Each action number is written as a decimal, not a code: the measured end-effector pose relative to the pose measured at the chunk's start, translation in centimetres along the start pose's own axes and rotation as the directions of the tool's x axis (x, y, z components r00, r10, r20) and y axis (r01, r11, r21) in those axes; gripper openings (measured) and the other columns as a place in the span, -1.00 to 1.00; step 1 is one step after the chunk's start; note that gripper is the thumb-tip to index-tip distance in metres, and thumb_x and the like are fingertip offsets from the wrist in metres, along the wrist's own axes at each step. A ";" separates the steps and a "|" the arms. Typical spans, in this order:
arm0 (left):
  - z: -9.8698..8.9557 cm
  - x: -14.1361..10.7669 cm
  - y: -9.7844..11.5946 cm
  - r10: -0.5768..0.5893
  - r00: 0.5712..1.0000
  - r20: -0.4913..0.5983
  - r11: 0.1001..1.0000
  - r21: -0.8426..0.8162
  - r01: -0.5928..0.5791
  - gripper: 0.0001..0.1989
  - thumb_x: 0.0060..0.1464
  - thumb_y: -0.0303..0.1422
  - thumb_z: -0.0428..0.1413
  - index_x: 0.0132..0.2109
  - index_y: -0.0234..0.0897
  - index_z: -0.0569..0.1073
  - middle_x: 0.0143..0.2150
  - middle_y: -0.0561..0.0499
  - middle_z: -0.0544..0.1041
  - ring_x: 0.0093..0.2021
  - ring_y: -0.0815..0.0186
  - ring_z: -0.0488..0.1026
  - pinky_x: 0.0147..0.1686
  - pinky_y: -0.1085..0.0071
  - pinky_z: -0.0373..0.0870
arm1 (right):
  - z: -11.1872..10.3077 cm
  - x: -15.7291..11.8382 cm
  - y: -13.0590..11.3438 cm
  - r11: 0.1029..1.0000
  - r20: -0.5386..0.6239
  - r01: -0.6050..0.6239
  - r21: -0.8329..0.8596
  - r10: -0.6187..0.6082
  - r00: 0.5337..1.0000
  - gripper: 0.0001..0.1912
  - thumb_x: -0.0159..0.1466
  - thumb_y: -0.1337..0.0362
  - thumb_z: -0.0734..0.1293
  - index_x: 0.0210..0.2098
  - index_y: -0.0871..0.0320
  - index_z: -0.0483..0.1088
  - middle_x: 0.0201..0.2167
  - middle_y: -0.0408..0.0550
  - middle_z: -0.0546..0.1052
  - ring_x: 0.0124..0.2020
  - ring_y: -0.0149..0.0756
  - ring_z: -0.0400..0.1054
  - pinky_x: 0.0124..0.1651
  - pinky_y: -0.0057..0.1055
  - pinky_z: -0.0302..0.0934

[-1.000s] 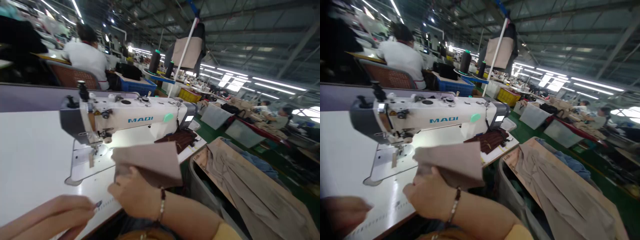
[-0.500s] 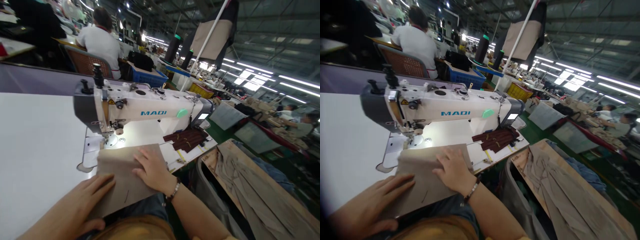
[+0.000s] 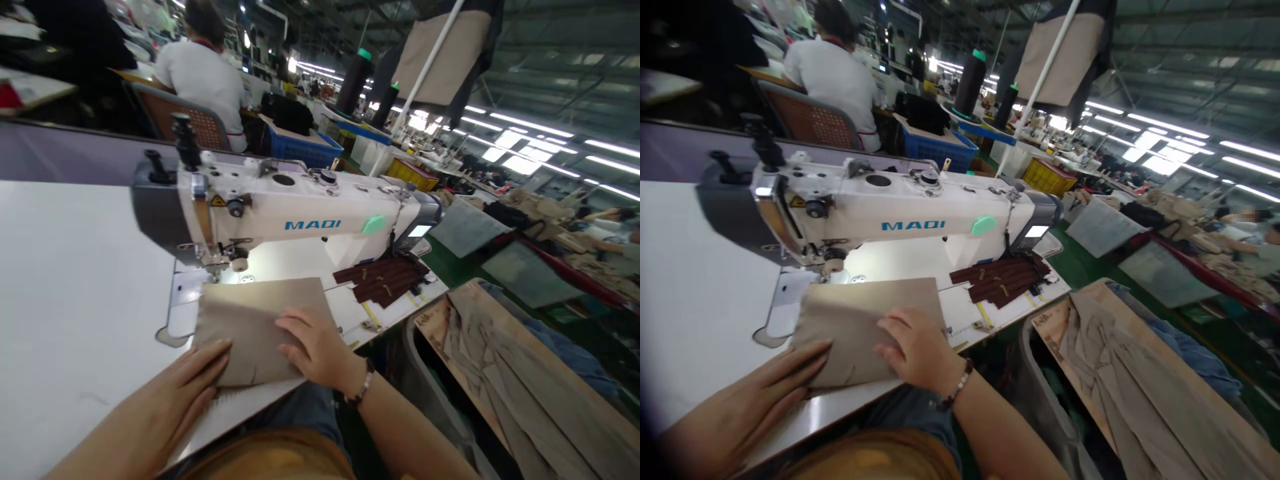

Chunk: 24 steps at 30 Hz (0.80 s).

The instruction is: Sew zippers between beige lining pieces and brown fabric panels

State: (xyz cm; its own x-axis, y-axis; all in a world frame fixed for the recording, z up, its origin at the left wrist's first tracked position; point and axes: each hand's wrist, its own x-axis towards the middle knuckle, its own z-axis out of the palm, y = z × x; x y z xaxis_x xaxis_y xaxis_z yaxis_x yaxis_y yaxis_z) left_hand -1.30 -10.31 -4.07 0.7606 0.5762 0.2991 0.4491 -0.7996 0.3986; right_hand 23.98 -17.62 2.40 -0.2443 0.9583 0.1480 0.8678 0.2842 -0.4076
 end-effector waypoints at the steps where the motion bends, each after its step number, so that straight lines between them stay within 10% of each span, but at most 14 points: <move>1: -0.4 0.2 0.1 -0.007 1.000 0.026 1.000 -0.029 0.008 -0.64 0.16 -0.29 -0.09 0.05 -0.16 0.43 0.11 0.02 0.41 -0.01 0.21 0.44 -0.01 0.42 0.40 | -0.2 -0.5 -0.3 0.999 0.029 0.037 0.031 -0.038 0.999 -0.55 0.26 0.01 0.21 0.00 0.19 0.31 0.00 0.01 0.37 0.07 -0.28 0.19 0.19 -0.26 0.02; 10: -3.4 0.3 0.6 -0.207 0.978 -0.005 0.973 -0.104 0.205 -0.67 0.17 -0.21 -0.05 -0.39 -0.22 0.52 -0.01 -0.10 0.45 -0.11 0.20 0.46 -0.11 0.31 0.43 | -0.7 -0.9 -1.2 0.984 0.155 -0.162 0.080 0.148 0.977 -0.79 0.29 0.40 0.17 -0.38 0.17 0.42 -0.22 -0.08 0.44 -0.17 -0.34 0.31 -0.06 -0.40 0.17; 18: -3.9 0.8 1.0 -0.339 0.940 0.045 0.939 -0.041 0.341 -0.73 0.10 -0.32 -0.01 -0.50 -0.29 0.44 -0.24 -0.06 0.42 -0.31 0.27 0.40 -0.27 0.30 0.40 | -1.0 2.3 -0.9 0.921 0.364 -0.174 -0.349 0.304 0.880 -0.83 0.32 0.29 0.18 -0.35 0.15 0.35 -0.41 -0.08 0.48 -0.35 -0.27 0.39 -0.40 -0.45 0.03; 24: -4.1 0.0 2.0 -0.181 0.983 -0.030 0.977 0.105 0.183 -0.79 0.17 -0.48 -0.12 -0.22 -0.27 0.41 -0.18 -0.07 0.39 -0.21 0.25 0.36 -0.18 0.30 0.36 | -0.4 2.0 -1.6 0.913 0.431 -0.098 -0.395 0.279 0.858 -0.83 0.32 0.28 0.17 -0.34 0.15 0.35 -0.47 -0.04 0.50 -0.44 -0.24 0.42 -0.52 -0.43 -0.07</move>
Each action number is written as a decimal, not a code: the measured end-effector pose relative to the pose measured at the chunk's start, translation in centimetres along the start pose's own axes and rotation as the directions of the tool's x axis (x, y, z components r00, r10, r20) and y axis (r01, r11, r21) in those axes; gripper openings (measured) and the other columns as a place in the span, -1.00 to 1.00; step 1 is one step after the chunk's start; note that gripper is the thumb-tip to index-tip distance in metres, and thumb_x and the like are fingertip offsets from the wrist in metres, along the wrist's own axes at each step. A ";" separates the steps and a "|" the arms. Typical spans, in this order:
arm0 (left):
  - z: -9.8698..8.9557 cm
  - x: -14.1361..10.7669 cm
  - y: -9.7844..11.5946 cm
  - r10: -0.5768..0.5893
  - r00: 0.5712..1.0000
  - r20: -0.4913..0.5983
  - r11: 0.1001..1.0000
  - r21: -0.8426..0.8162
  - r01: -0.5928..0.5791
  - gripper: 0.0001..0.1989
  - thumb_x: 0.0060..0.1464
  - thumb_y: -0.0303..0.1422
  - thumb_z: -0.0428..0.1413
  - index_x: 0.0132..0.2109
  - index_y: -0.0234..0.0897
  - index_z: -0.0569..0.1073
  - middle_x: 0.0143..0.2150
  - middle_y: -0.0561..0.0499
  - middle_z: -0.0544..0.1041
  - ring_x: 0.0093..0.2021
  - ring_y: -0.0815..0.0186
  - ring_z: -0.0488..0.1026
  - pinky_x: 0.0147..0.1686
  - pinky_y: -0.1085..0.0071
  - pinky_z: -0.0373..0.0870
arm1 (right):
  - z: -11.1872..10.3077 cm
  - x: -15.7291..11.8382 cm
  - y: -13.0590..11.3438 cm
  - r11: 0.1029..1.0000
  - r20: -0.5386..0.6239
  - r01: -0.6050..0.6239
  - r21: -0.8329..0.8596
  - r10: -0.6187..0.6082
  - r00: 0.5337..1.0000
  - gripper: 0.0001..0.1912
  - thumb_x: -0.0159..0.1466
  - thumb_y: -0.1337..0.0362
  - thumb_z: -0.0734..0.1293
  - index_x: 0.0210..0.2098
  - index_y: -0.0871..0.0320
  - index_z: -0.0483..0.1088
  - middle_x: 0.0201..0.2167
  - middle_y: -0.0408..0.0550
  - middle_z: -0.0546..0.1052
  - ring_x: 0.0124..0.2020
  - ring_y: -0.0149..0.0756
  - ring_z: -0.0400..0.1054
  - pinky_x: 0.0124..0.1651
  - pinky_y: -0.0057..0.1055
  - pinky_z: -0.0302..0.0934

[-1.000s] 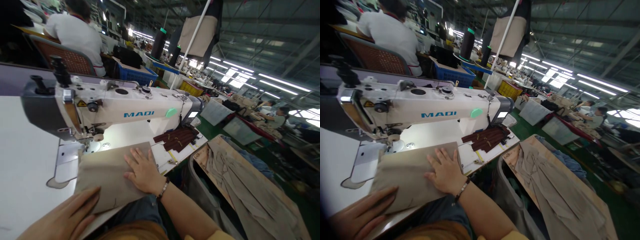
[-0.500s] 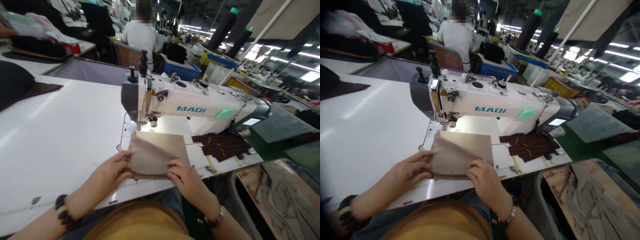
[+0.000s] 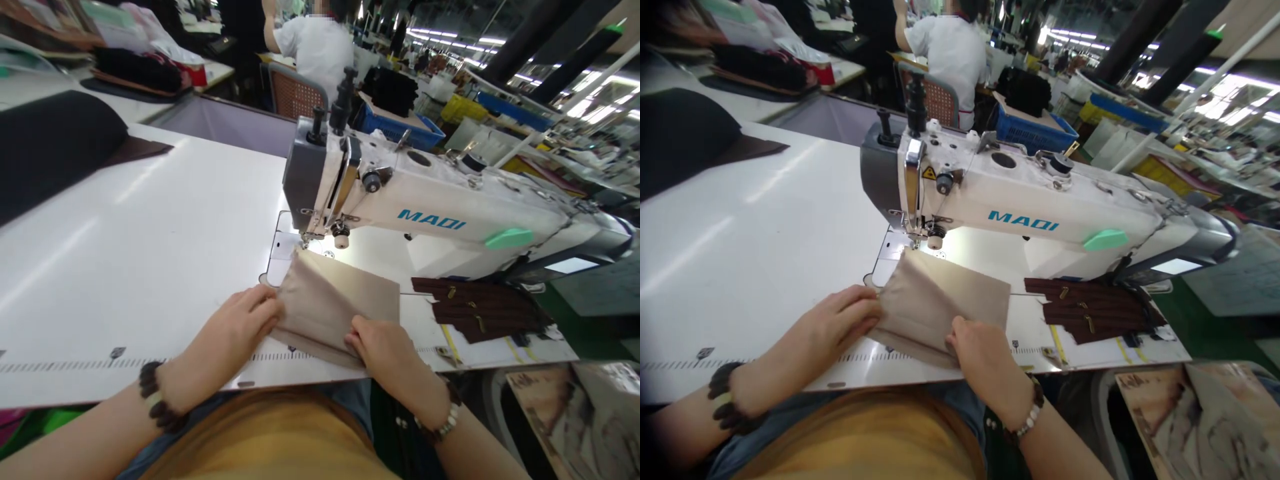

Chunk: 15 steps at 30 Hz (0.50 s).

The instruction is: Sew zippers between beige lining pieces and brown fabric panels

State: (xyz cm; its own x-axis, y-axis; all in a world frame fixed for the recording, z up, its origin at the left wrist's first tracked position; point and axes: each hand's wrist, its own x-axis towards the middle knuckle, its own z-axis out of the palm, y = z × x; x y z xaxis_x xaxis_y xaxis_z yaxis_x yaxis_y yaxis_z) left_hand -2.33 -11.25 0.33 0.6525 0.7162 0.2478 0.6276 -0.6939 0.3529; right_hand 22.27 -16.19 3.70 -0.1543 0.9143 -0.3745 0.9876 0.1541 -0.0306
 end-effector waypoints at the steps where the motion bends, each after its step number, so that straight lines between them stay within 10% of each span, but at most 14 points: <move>1: -0.1 -0.1 -0.1 0.079 0.997 -0.009 0.995 0.060 -0.079 -0.73 0.18 -0.51 -0.16 -0.16 -0.26 0.41 -0.11 -0.09 0.39 -0.15 0.23 0.35 -0.12 0.26 0.34 | 0.3 -0.3 -0.3 1.000 -0.003 0.022 0.006 -0.022 1.000 -0.85 0.32 0.31 0.17 -0.31 0.14 0.35 -0.49 -0.06 0.50 -0.47 -0.25 0.42 -0.55 -0.43 -0.09; 7: -0.3 2.9 -1.4 0.224 0.968 0.117 0.911 0.326 -0.250 -0.61 0.17 -0.57 -0.17 0.08 -0.27 0.35 0.10 -0.15 0.29 0.03 0.13 0.24 0.08 0.11 0.16 | 0.8 -0.7 -1.8 0.949 -0.201 0.278 -0.146 -0.304 0.931 -0.37 0.20 0.51 0.21 0.19 -0.13 0.09 -0.27 -0.04 0.46 -0.37 -0.29 0.37 -0.38 -0.41 0.17; 15: 0.4 6.4 -1.9 0.255 0.948 0.191 0.922 0.247 -0.298 -0.71 0.22 -0.49 -0.09 0.05 -0.41 0.35 0.01 -0.12 0.40 -0.01 0.18 0.28 0.05 0.22 0.20 | -1.5 3.3 -1.0 0.862 -0.209 0.505 -0.034 -0.500 0.840 -0.63 0.30 0.29 0.18 0.10 0.12 0.26 0.24 -0.04 0.12 -0.05 -0.23 0.26 0.03 -0.21 0.24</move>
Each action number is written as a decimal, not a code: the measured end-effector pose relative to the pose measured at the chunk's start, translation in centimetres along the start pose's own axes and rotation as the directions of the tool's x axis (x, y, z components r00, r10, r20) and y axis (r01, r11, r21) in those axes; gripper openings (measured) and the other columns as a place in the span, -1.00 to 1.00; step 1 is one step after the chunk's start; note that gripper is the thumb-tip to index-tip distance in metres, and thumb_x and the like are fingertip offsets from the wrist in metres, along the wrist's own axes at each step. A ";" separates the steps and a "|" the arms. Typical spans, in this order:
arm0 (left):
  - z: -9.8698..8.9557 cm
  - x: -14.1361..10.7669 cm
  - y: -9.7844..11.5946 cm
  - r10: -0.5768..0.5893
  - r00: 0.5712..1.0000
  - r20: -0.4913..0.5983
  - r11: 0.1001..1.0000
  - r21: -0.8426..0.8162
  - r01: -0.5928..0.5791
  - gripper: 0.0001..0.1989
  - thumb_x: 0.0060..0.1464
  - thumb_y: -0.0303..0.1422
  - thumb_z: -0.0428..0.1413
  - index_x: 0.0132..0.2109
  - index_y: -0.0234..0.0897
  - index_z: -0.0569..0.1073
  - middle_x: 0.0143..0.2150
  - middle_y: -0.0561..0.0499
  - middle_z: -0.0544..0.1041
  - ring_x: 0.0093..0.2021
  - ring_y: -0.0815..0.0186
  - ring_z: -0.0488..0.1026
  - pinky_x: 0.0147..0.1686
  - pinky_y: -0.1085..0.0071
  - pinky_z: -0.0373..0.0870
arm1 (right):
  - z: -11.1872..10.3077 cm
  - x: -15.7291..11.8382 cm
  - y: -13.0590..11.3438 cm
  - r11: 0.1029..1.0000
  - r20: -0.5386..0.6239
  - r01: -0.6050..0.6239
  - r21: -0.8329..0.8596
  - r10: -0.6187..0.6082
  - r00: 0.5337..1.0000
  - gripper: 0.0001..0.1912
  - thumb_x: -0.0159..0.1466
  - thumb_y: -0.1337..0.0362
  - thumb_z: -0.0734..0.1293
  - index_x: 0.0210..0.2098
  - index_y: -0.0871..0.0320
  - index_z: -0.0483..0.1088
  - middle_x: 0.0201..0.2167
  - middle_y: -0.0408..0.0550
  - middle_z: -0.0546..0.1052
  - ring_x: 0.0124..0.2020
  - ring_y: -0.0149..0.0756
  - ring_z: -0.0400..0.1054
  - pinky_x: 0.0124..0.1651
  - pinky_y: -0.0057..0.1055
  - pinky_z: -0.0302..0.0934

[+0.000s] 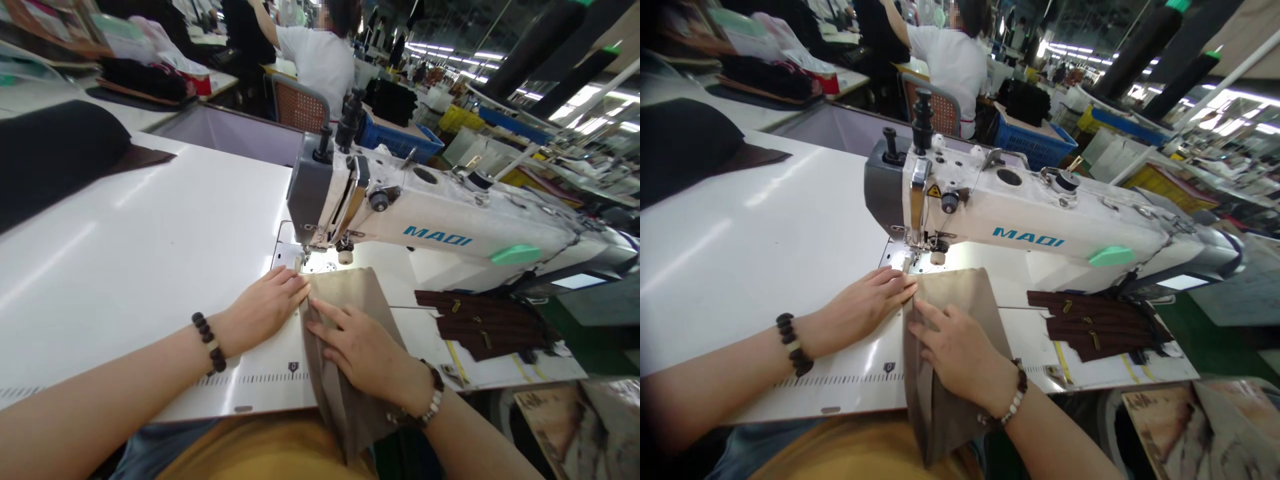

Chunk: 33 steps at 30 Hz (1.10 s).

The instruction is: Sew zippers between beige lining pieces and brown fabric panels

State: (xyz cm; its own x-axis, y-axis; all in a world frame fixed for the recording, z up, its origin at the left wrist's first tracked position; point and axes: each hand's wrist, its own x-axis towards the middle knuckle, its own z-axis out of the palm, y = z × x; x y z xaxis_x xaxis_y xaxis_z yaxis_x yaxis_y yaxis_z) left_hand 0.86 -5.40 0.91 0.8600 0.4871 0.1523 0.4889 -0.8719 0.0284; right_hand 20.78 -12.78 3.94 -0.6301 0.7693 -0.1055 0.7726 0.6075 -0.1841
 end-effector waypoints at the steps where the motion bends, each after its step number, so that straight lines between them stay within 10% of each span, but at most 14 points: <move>1: 0.2 -0.1 0.1 -0.010 1.000 -0.014 1.000 -0.007 0.010 -0.71 0.21 -0.50 -0.09 0.04 -0.41 0.35 0.01 -0.13 0.40 0.00 0.19 0.28 0.06 0.22 0.19 | 0.0 0.3 0.2 0.999 -0.003 0.002 0.042 -0.002 1.000 -0.61 0.31 0.29 0.17 0.12 0.15 0.23 0.23 -0.03 0.14 -0.03 -0.25 0.26 0.05 -0.24 0.23; 7: 1.1 0.4 0.4 -0.088 0.994 -0.065 0.996 -0.005 0.088 -0.74 0.26 -0.35 -0.11 -0.05 -0.37 0.40 -0.06 -0.14 0.43 -0.02 0.17 0.32 0.03 0.17 0.21 | 0.9 2.0 1.5 0.995 -0.067 -0.056 0.088 0.062 0.996 -0.66 0.29 0.26 0.23 0.05 0.15 0.29 0.08 -0.05 0.33 -0.01 -0.28 0.28 0.03 -0.31 0.25; 12: 1.2 0.6 -0.2 -0.100 0.993 -0.058 0.993 0.063 0.104 -0.80 0.22 -0.36 0.00 -0.12 -0.35 0.45 -0.05 -0.14 0.43 0.01 0.13 0.31 0.07 0.15 0.18 | 1.8 2.5 1.7 0.998 -0.140 -0.061 -0.033 0.056 0.989 -0.58 0.28 0.15 0.24 0.12 0.04 0.22 0.22 -0.09 0.16 0.19 -0.13 0.05 0.18 0.03 0.03; 23: 1.2 2.1 -3.1 -0.187 0.975 -0.123 0.979 0.054 0.195 -0.76 0.13 -0.36 0.11 -0.13 -0.50 0.43 -0.05 -0.24 0.43 -0.01 0.09 0.35 0.00 0.15 0.30 | 3.0 5.4 1.8 0.952 -0.177 -0.301 0.056 0.306 0.935 -0.50 0.33 0.19 0.14 0.23 0.17 0.07 0.28 -0.04 0.02 0.28 -0.14 -0.10 0.27 0.04 -0.15; 33: -1.8 -5.1 5.9 0.014 0.968 -0.251 0.919 -0.379 -0.111 -0.67 0.31 -0.39 -0.22 -0.07 -0.33 0.42 -0.09 -0.03 0.49 -0.08 0.36 0.40 0.02 0.50 0.35 | 2.7 4.8 2.2 0.972 -0.149 -0.194 0.134 0.213 0.965 -0.55 0.37 0.22 0.08 0.24 0.05 0.06 0.29 -0.16 0.01 0.31 -0.24 -0.15 0.28 0.07 -0.24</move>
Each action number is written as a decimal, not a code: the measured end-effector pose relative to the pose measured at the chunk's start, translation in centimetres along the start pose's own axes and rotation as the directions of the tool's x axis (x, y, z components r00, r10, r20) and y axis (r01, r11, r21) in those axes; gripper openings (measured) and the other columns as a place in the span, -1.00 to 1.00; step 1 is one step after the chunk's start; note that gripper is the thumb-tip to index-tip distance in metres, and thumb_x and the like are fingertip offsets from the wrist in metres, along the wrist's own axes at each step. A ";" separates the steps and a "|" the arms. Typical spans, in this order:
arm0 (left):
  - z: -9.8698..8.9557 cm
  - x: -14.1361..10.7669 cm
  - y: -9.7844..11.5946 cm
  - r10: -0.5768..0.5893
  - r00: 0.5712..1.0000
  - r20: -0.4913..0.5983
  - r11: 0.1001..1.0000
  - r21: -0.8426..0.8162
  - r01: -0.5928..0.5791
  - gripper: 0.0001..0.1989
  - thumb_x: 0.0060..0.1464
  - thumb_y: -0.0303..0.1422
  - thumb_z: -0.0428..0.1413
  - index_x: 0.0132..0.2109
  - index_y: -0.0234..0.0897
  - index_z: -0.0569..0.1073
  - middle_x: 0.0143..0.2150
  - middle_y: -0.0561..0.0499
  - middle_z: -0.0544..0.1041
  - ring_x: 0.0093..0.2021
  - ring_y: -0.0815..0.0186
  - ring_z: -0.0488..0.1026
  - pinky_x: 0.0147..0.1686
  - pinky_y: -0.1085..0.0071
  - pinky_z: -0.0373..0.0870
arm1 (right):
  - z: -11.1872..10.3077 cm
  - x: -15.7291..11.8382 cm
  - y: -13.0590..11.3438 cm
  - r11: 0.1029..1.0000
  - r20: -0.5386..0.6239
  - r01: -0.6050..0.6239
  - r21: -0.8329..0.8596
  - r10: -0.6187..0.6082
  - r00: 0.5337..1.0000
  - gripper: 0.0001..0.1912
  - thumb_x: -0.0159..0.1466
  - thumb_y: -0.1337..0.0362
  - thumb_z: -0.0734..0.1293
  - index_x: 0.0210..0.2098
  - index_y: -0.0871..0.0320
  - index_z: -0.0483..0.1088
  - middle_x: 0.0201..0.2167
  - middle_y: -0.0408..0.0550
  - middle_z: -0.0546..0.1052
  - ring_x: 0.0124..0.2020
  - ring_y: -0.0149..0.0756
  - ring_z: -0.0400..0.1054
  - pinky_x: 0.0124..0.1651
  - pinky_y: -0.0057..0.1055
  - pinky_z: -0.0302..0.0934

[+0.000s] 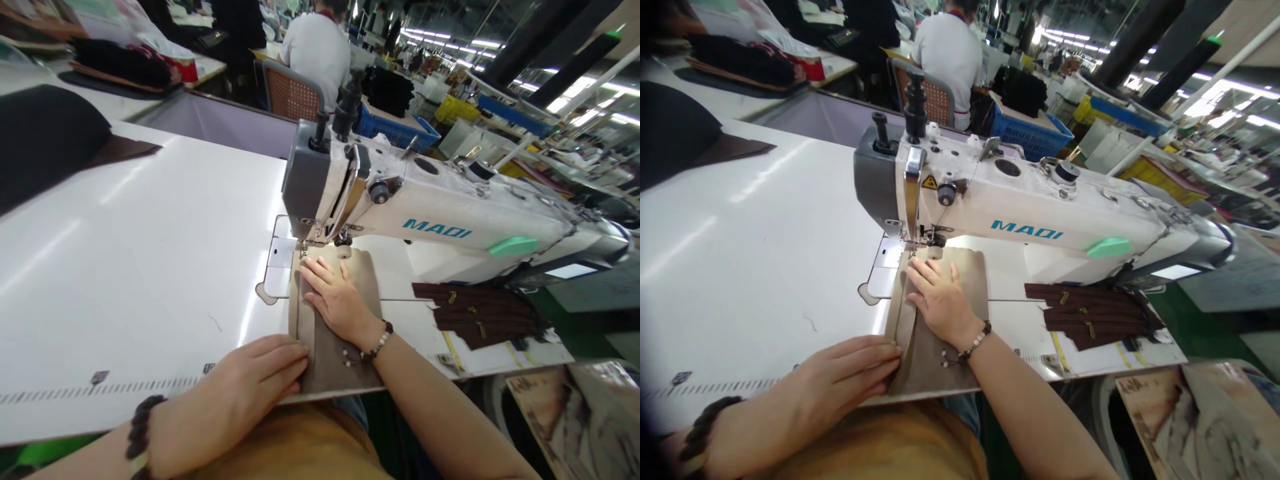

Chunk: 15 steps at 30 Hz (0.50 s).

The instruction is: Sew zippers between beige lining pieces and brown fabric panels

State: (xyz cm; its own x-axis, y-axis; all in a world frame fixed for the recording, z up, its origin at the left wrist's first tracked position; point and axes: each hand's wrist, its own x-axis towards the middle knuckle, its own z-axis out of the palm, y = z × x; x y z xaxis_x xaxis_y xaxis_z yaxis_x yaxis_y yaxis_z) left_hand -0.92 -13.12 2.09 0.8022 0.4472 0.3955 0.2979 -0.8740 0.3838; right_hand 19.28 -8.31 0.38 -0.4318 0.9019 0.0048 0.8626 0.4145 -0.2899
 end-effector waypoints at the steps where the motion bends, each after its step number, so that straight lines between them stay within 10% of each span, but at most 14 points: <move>1: -0.2 -0.1 0.4 0.008 1.000 -0.015 1.000 -0.012 -0.008 -0.66 0.32 -0.40 -0.23 -0.09 -0.33 0.44 -0.09 -0.03 0.50 -0.09 0.37 0.40 0.01 0.51 0.35 | 0.0 0.0 0.0 1.000 0.003 0.007 0.000 -0.007 1.000 -0.55 0.36 0.23 0.08 0.23 0.03 0.06 0.29 -0.17 0.01 0.31 -0.25 -0.15 0.28 0.08 -0.25; 15: 0.0 -1.4 1.1 0.083 0.991 0.101 0.996 0.004 -0.084 -0.60 0.27 -0.52 -0.28 -0.05 -0.29 0.43 -0.07 -0.08 0.51 -0.19 0.30 0.43 -0.13 0.41 0.44 | -0.1 -0.2 -0.1 0.998 0.021 0.027 -0.057 -0.026 0.999 -0.57 0.37 0.22 0.06 0.23 -0.04 0.06 0.28 -0.15 0.05 0.31 -0.24 -0.16 0.25 0.13 -0.23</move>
State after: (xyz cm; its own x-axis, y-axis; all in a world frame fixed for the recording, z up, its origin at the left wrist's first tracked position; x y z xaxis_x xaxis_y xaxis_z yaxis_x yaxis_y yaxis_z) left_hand -1.73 -14.70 1.96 0.8723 0.3517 0.3398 0.2317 -0.9091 0.3462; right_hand 19.31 -8.47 0.53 -0.4593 0.8883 -0.0083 0.8644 0.4447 -0.2346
